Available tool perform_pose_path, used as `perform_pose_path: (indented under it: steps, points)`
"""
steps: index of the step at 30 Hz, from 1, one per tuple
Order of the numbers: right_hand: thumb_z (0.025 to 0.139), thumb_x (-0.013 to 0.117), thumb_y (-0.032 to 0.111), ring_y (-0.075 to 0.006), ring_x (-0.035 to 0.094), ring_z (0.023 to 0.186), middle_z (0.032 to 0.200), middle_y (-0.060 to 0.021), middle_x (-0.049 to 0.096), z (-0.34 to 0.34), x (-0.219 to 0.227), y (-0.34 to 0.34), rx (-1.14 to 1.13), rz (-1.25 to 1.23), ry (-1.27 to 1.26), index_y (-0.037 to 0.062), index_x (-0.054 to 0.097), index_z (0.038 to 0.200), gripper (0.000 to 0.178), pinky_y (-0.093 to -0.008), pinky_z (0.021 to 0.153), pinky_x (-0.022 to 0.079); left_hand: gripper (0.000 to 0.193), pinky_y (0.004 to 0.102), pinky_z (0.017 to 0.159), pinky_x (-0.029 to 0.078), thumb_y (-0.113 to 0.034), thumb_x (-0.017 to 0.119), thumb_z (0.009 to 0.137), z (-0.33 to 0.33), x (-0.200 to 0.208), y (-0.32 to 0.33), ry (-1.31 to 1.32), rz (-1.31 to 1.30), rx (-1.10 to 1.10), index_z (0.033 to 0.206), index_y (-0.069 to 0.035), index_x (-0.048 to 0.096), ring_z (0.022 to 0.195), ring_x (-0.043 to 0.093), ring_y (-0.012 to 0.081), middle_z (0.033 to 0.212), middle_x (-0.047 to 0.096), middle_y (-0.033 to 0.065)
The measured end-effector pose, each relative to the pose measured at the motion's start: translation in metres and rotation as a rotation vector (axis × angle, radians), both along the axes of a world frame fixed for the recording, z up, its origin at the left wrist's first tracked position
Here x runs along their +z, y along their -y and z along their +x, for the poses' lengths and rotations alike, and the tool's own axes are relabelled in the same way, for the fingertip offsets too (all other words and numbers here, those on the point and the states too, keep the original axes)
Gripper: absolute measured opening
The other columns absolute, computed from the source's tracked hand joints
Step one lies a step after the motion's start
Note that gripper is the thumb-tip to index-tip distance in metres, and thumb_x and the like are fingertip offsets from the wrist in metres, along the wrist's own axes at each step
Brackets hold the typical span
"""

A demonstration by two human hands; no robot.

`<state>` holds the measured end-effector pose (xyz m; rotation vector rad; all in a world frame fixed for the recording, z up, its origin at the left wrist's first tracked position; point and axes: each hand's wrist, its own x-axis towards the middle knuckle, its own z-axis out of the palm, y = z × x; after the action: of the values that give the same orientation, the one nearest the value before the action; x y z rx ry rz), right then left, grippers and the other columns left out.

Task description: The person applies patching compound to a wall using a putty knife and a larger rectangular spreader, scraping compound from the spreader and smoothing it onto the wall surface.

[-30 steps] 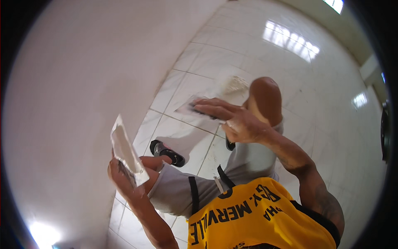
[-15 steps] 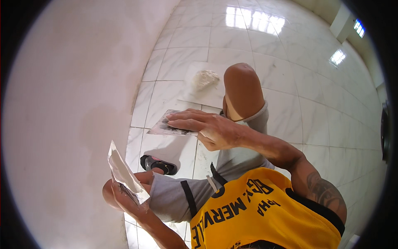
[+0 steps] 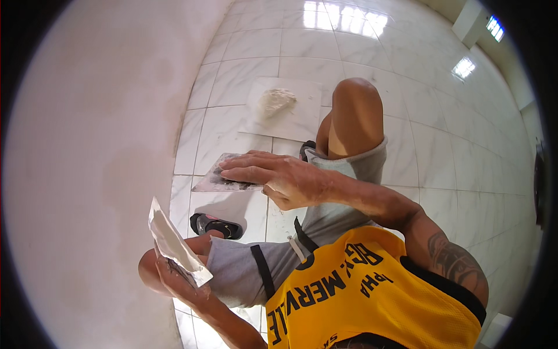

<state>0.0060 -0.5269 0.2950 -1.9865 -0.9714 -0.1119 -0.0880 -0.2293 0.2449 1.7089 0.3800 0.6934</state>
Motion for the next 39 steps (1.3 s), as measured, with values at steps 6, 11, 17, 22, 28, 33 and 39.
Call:
perform_pose_path:
  steps: [6,11,17,22,28,33,39]
  points:
    - [0.067,0.052,-0.018,-0.0292,0.044,0.124,0.134,-0.0085,0.046,-0.007,0.000,-0.003,-0.031,-0.016,-0.006,0.0113,0.038,0.134,0.074,-0.0376,0.101,0.043,0.043,0.0272,0.061,0.045,-0.027,0.051,0.086,0.003,-0.007,0.000,0.015,-0.027,-0.088,0.110,0.009,0.045,0.072,0.054,0.0210,0.086,0.052,0.0146]
    - [0.068,0.053,-0.018,-0.0287,0.044,0.124,0.135,-0.0083,0.046,-0.011,-0.002,-0.013,-0.030,-0.045,0.017,0.0117,0.039,0.134,0.074,-0.0369,0.101,0.043,0.045,0.0297,0.066,0.048,-0.021,0.055,0.084,0.001,-0.013,-0.005,0.027,-0.001,-0.154,0.112,0.012,0.043,0.080,0.057,0.0245,0.095,0.053,0.0185]
    - [0.068,0.056,-0.018,-0.0286,0.044,0.125,0.135,-0.0089,0.045,-0.015,-0.013,-0.023,0.000,-0.028,0.006,0.0117,0.039,0.134,0.074,-0.0375,0.101,0.043,0.049,0.0327,0.071,0.051,-0.014,0.059,0.081,-0.009,-0.017,-0.007,0.078,0.257,-0.306,0.115,0.016,0.040,0.088,0.059,0.0287,0.106,0.053,0.0232]
    - [0.069,0.053,-0.017,-0.0291,0.043,0.125,0.136,-0.0102,0.045,-0.018,-0.013,-0.020,-0.011,-0.048,-0.007,0.0114,0.039,0.133,0.072,-0.0376,0.102,0.042,0.052,0.0331,0.066,0.054,-0.016,0.061,0.079,-0.009,-0.011,0.006,0.150,0.307,-0.330,0.115,0.016,0.041,0.081,0.062,0.0295,0.104,0.055,0.0221]
    - [0.068,0.046,-0.019,-0.0288,0.043,0.126,0.138,-0.0087,0.043,-0.024,-0.010,-0.007,-0.071,-0.060,0.015,0.0130,0.038,0.135,0.074,-0.0375,0.102,0.042,0.032,0.0299,0.060,0.053,-0.015,0.037,0.093,0.007,0.024,0.026,-0.188,-0.727,-0.253,0.117,0.003,0.048,0.070,0.062,0.0205,0.090,0.060,0.0126]
    - [0.076,0.046,-0.014,-0.0278,0.046,0.122,0.134,-0.0099,0.046,-0.030,-0.006,0.003,-0.119,-0.072,0.014,0.0124,0.039,0.133,0.064,-0.0387,0.096,0.046,0.038,0.0264,0.066,0.053,-0.017,0.038,0.093,0.013,0.026,0.035,-0.132,-0.711,-0.359,0.123,0.003,0.046,0.081,0.063,0.0166,0.097,0.060,0.0095]
    - [0.076,0.046,-0.014,-0.0282,0.048,0.120,0.132,-0.0107,0.047,-0.033,-0.011,0.007,-0.143,-0.072,0.083,0.0126,0.039,0.133,0.064,-0.0366,0.091,0.049,0.032,0.0272,0.054,0.053,-0.015,0.037,0.093,0.022,0.008,0.040,-0.075,-0.912,-0.299,0.117,0.003,0.048,0.070,0.060,0.0174,0.089,0.058,0.0106]
